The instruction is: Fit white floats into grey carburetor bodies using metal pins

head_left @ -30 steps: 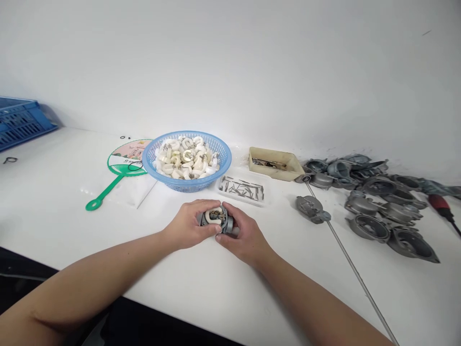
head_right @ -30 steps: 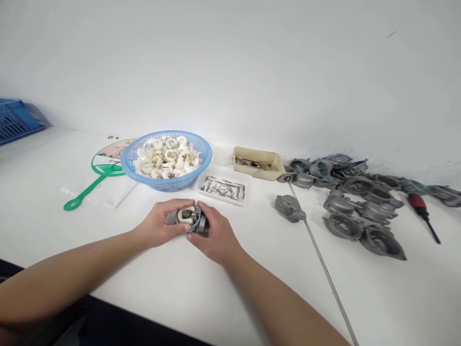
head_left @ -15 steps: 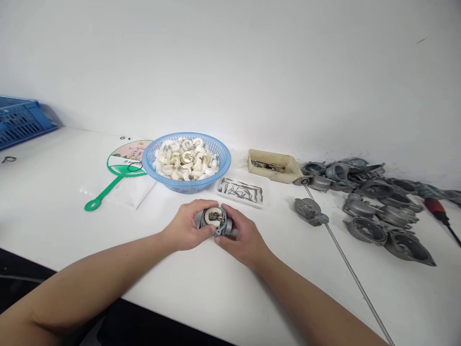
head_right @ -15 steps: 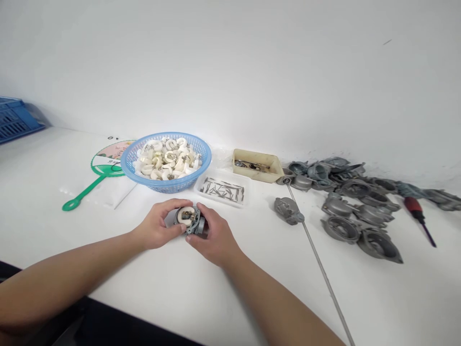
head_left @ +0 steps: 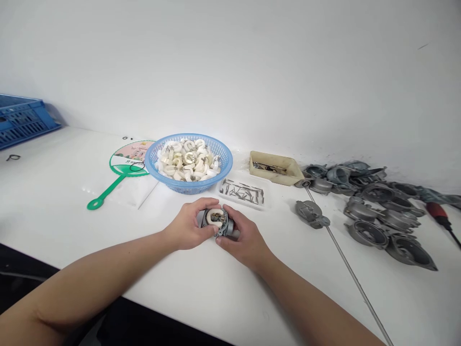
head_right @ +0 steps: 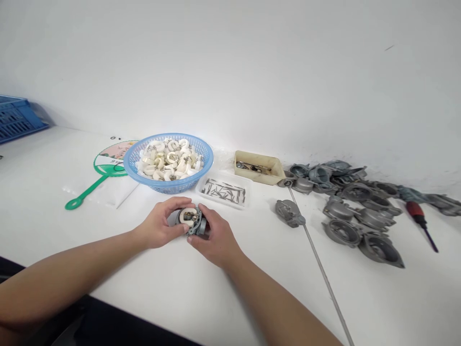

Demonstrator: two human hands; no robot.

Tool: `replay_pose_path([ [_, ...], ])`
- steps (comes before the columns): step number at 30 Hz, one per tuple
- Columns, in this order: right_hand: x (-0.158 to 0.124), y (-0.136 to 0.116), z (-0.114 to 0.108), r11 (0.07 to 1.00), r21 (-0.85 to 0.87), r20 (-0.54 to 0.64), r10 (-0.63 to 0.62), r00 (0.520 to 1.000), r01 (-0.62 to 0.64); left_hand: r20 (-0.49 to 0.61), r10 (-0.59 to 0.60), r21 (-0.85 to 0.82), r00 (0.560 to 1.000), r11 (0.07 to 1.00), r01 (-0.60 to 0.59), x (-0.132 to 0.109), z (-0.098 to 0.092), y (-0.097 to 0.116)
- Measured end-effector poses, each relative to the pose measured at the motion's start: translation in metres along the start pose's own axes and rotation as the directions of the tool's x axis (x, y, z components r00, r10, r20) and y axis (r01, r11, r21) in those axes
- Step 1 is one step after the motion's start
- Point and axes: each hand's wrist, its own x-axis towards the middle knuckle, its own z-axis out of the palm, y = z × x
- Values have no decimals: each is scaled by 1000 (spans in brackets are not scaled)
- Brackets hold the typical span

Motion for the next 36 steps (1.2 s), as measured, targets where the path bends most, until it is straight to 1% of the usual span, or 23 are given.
replay_pose_path([
  [6, 0, 4, -1, 1000, -19, -6, -16, 1000, 16, -1, -26, -53, 1000, 998, 26, -1, 1, 0],
  [11, 1, 6, -3, 999, -29, 0, 40, 999, -40, 4, -43, -88, 999, 995, 43, -1, 1, -1],
  [16, 3, 9, -4, 999, -15, 7, 40, 999, -40, 7, -38, -105, 999, 994, 38, 0, 0, -3],
  [19, 2, 7, -5, 999, -50, 5, 2, 1000, -2, 3, -27, -102, 1000, 994, 27, 0, 0, -5],
  [22, -2, 2, -8, 991, -105, 10, -86, 996, 87, -4, -20, -97, 1000, 995, 19, -1, 1, -9],
  [24, -6, -1, -12, 983, -121, -45, -146, 988, 140, -6, -19, -106, 1000, 994, 18, -2, 2, -10],
  [26, -9, -5, -18, 972, -168, -186, -195, 963, 165, -7, -22, -110, 1000, 994, 21, -1, 3, -9],
  [27, -9, -8, -22, 963, -214, -275, -218, 936, 161, -10, -23, -105, 1000, 994, 22, -1, 3, -8],
  [28, -8, -10, -26, 953, -271, -364, -234, 902, 137, -13, -26, -99, 1000, 995, 25, 0, 2, -7],
  [29, -5, -13, -32, 940, -330, -441, -239, 865, 91, -15, -32, -92, 999, 995, 31, 0, 2, -5],
  [30, 0, -15, -38, 924, -382, -495, -228, 839, 26, -15, -40, -88, 999, 995, 38, 1, 1, -3],
  [31, 6, -18, -44, 898, -436, -515, -200, 833, -54, -15, -47, -86, 999, 995, 46, 1, 0, -2],
  [32, 15, -20, -51, 861, -491, -508, -157, 847, -134, -12, -55, -84, 998, 995, 53, 2, 0, 0],
  [33, 25, -22, -58, 809, -552, -476, -105, 873, -203, -9, -61, -85, 998, 995, 60, 2, -1, 1],
  [34, 36, -24, -64, 742, -624, -420, -50, 906, -248, -6, -63, -84, 998, 994, 63, 2, -1, 2],
  [36, 59, -25, -75, 665, -707, -309, 18, 951, -242, -2, -56, -84, 998, 995, 56, 3, -1, 2],
])
